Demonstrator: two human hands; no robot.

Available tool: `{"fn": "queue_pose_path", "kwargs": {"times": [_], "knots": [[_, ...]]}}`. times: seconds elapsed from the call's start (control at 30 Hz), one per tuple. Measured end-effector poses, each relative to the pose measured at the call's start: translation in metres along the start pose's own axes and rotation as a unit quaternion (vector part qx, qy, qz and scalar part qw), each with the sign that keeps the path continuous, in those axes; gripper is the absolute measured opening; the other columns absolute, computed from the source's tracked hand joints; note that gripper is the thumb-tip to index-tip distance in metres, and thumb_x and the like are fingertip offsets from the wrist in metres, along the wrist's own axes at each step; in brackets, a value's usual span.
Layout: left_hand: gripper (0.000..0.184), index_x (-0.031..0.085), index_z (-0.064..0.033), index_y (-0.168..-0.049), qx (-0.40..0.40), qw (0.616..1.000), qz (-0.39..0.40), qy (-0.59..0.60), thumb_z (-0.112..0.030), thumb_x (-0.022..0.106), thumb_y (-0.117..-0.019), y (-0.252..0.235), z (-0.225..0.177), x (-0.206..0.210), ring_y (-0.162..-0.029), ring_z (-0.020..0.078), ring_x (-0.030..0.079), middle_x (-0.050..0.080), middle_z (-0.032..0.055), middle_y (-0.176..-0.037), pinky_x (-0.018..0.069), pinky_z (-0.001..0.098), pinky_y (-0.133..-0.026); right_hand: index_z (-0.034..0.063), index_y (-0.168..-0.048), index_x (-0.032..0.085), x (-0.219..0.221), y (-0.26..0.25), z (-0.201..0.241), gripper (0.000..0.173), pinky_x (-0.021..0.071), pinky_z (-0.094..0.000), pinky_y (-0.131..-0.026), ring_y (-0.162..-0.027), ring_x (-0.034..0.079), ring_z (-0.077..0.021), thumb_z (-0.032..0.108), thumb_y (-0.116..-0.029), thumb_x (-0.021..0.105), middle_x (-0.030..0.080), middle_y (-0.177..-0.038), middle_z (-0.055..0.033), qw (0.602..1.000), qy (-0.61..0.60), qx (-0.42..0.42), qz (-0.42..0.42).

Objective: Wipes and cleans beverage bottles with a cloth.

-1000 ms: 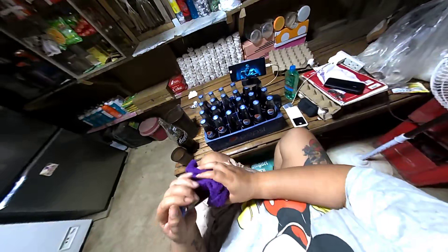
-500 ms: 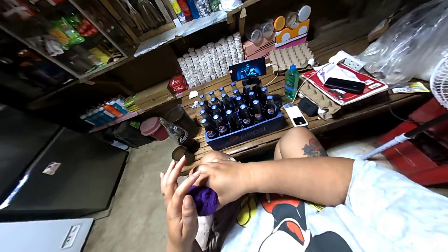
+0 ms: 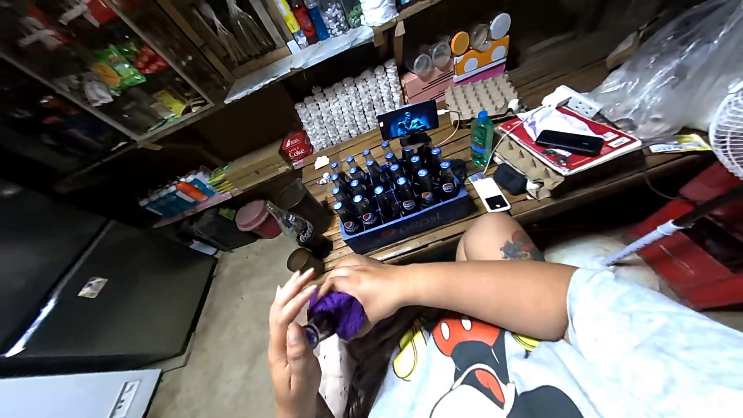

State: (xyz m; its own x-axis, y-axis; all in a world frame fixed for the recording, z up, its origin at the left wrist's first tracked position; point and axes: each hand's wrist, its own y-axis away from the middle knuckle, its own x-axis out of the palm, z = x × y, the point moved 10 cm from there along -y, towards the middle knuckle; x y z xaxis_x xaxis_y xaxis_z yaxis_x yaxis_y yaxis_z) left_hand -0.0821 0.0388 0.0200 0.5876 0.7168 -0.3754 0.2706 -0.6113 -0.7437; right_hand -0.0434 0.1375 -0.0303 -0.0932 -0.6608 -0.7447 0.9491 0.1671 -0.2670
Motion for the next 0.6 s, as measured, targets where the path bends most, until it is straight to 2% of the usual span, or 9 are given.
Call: {"fn": "queue_pose_path", "kwargs": {"times": [0.07,0.1,0.2,0.27,0.33,0.4,0.47,0.53,0.6], "knots": [[0.045,0.060,-0.0301,-0.136,-0.005,0.998,-0.027,0.053,-0.053,0.033,-0.1082,0.000,0.002,-0.003,-0.122,0.0110,0.063,0.071,-0.0104,-0.125,0.0474,0.0334,-0.110,0.0072,-0.140,0.056,0.002,0.000,-0.006,0.078,0.0442,-0.0575,-0.104,-0.128,0.056,-0.0352,0.031,-0.0738,0.088,0.059,-0.136,-0.0184,1.000,-0.009,0.005,-0.018],[0.042,0.059,-0.0297,-0.136,-0.005,0.996,-0.048,0.074,-0.052,0.037,-0.1079,0.000,0.003,-0.007,-0.110,0.0084,0.068,0.073,-0.0111,-0.117,0.0533,0.0285,-0.101,0.0073,-0.141,0.055,0.002,0.000,-0.009,0.078,0.0436,-0.0576,-0.105,-0.129,0.055,-0.0356,0.030,-0.0737,0.088,0.060,-0.136,-0.0187,0.999,-0.015,0.010,-0.029],[0.031,0.061,-0.0248,-0.130,0.004,0.986,-0.139,0.095,-0.041,0.045,-0.1087,0.003,0.005,-0.027,-0.085,0.0055,0.073,0.075,-0.0112,-0.097,0.0618,0.0239,-0.080,0.0091,-0.142,0.054,0.011,0.002,-0.027,0.079,0.0404,-0.0544,-0.112,-0.132,0.054,-0.0342,0.031,-0.0749,0.088,0.060,-0.136,-0.0176,0.998,-0.009,0.041,-0.049],[0.026,0.059,-0.0212,-0.125,-0.009,0.973,-0.191,0.125,-0.033,0.041,-0.1108,0.006,0.012,-0.036,-0.079,0.0068,0.073,0.075,-0.0100,-0.089,0.0627,0.0251,-0.075,0.0077,-0.141,0.054,0.023,0.006,-0.050,0.076,0.0358,-0.0521,-0.117,-0.138,0.049,-0.0333,0.030,-0.0771,0.087,0.057,-0.141,-0.0172,0.996,-0.003,0.080,-0.044],[0.027,0.052,-0.0177,-0.120,-0.047,0.954,-0.235,0.179,-0.026,0.028,-0.1126,0.009,0.024,-0.037,-0.072,0.0088,0.072,0.071,-0.0093,-0.079,0.0628,0.0282,-0.073,0.0054,-0.138,0.055,0.031,0.012,-0.066,0.072,0.0369,-0.0538,-0.116,-0.140,0.046,-0.0345,0.030,-0.0776,0.087,0.053,-0.145,-0.0182,0.993,-0.013,0.106,-0.050],[0.031,0.051,-0.0177,-0.115,-0.063,0.932,-0.269,0.236,-0.026,0.021,-0.1122,0.011,0.029,-0.033,-0.064,0.0090,0.068,0.065,-0.0091,-0.069,0.0616,0.0281,-0.070,0.0048,-0.138,0.055,0.032,0.017,-0.070,0.073,0.0369,-0.0553,-0.115,-0.141,0.044,-0.0360,0.029,-0.0771,0.087,0.050,-0.148,-0.0192,0.991,-0.018,0.120,-0.053],[0.031,0.058,-0.0206,-0.111,-0.016,0.925,-0.260,0.278,-0.035,0.031,-0.1116,0.013,0.025,-0.027,-0.066,0.0096,0.067,0.067,-0.0075,-0.072,0.0595,0.0274,-0.071,0.0053,-0.139,0.054,0.033,0.020,-0.069,0.074,0.0373,-0.0554,-0.115,-0.141,0.044,-0.0363,0.026,-0.0764,0.088,0.049,-0.148,-0.0192,0.990,-0.013,0.128,-0.061],[0.033,0.064,-0.0225,-0.112,0.051,0.932,-0.213,0.289,-0.046,0.041,-0.1073,0.012,0.015,-0.021,-0.071,0.0116,0.068,0.069,-0.0059,-0.077,0.0585,0.0293,-0.074,0.0069,-0.140,0.053,0.033,0.025,-0.071,0.075,0.0378,-0.0551,-0.114,-0.141,0.044,-0.0363,0.025,-0.0758,0.088,0.049,-0.148,-0.0191,0.988,-0.007,0.132,-0.078],[0.036,0.067,-0.0216,-0.109,0.093,0.934,-0.174,0.297,-0.048,0.043,-0.1058,0.011,0.005,-0.015,-0.070,0.0118,0.065,0.067,-0.0055,-0.077,0.0572,0.0301,-0.073,0.0090,-0.141,0.053,0.034,0.032,-0.075,0.076,0.0389,-0.0551,-0.114,-0.140,0.045,-0.0363,0.025,-0.0757,0.087,0.049,-0.147,-0.0190,0.986,-0.002,0.134,-0.094]]}}
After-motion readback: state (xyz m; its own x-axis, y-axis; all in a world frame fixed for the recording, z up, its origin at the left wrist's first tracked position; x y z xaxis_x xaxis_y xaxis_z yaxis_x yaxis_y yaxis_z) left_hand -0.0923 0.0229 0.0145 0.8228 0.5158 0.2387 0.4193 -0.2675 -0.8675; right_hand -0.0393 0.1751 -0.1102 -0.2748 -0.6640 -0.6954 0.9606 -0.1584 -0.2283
